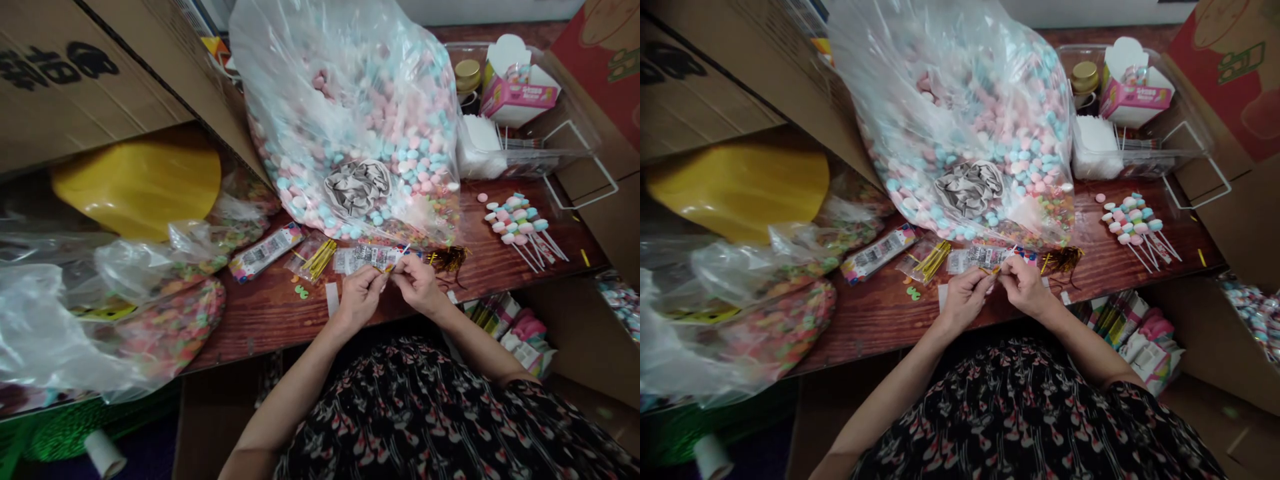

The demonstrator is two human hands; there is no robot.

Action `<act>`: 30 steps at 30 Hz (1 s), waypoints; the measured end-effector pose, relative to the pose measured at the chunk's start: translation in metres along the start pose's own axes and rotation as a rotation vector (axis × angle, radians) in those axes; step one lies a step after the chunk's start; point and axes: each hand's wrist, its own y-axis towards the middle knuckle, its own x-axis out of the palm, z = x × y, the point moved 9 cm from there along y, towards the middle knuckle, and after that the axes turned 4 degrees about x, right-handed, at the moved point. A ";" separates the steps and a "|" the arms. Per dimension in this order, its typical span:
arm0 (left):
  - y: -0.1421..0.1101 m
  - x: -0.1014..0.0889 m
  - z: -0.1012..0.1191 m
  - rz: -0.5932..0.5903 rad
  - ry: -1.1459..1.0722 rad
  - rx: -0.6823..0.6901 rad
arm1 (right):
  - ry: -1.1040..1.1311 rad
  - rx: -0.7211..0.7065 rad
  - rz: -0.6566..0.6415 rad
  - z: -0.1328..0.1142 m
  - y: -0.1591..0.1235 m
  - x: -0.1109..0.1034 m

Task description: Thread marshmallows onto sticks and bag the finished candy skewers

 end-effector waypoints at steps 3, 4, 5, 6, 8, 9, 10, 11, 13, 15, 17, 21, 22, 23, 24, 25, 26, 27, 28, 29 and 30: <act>0.000 -0.005 0.001 0.035 -0.013 -0.002 | 0.105 0.114 0.022 0.008 -0.003 0.001; 0.000 -0.005 0.001 0.041 -0.033 -0.012 | 0.145 0.156 0.028 0.012 -0.005 0.002; 0.001 -0.006 0.000 0.042 -0.057 -0.023 | 0.183 0.198 0.033 0.016 -0.006 0.003; 0.001 -0.006 0.000 0.040 -0.082 -0.033 | 0.218 0.236 0.037 0.020 -0.007 0.004; 0.002 -0.005 0.001 0.029 -0.124 -0.047 | 0.280 0.302 0.009 0.027 -0.007 0.008; 0.003 -0.005 0.001 0.018 -0.147 -0.058 | 0.313 0.333 -0.033 0.031 -0.006 0.011; 0.003 -0.004 -0.001 0.002 -0.181 -0.085 | 0.354 0.363 -0.099 0.034 -0.005 0.016; 0.002 -0.002 -0.004 -0.025 -0.233 -0.137 | 0.404 0.388 -0.194 0.036 -0.004 0.023; -0.004 0.007 -0.015 -0.095 -0.389 -0.315 | 0.505 0.396 -0.423 0.033 -0.004 0.036; -0.016 0.017 -0.024 -0.171 -0.569 -0.524 | 0.509 0.309 -0.596 0.021 -0.005 0.040; -0.028 0.027 -0.027 -0.261 -0.695 -0.665 | 0.331 0.092 -0.642 0.002 -0.004 0.032; -0.045 0.042 -0.017 -0.563 -0.793 -0.777 | -0.159 -0.570 -0.640 -0.055 -0.021 0.018; -0.048 0.044 -0.014 -0.640 -0.797 -0.788 | -0.220 -0.702 -0.643 -0.065 -0.028 0.016; -0.050 0.045 -0.010 -0.706 -0.797 -0.792 | -0.253 -0.802 -0.636 -0.072 -0.033 0.014; -0.051 0.046 -0.007 -0.759 -0.793 -0.791 | -0.265 -0.872 -0.619 -0.078 -0.036 0.011; -0.051 0.046 -0.004 -0.800 -0.790 -0.786 | -0.264 -0.918 -0.602 -0.081 -0.037 0.009; -0.051 0.047 -0.001 -0.832 -0.784 -0.780 | -0.256 -0.945 -0.589 -0.083 -0.037 0.008; -0.051 0.047 0.001 -0.862 -0.773 -0.773 | -0.250 -0.959 -0.580 -0.084 -0.036 0.007; -0.050 0.048 0.003 -0.884 -0.759 -0.764 | -0.250 -0.964 -0.577 -0.084 -0.035 0.007; -0.050 0.048 0.004 -0.901 -0.742 -0.754 | -0.258 -0.964 -0.580 -0.084 -0.034 0.007; -0.048 0.048 0.005 -0.917 -0.720 -0.743 | -0.273 -0.963 -0.586 -0.085 -0.034 0.008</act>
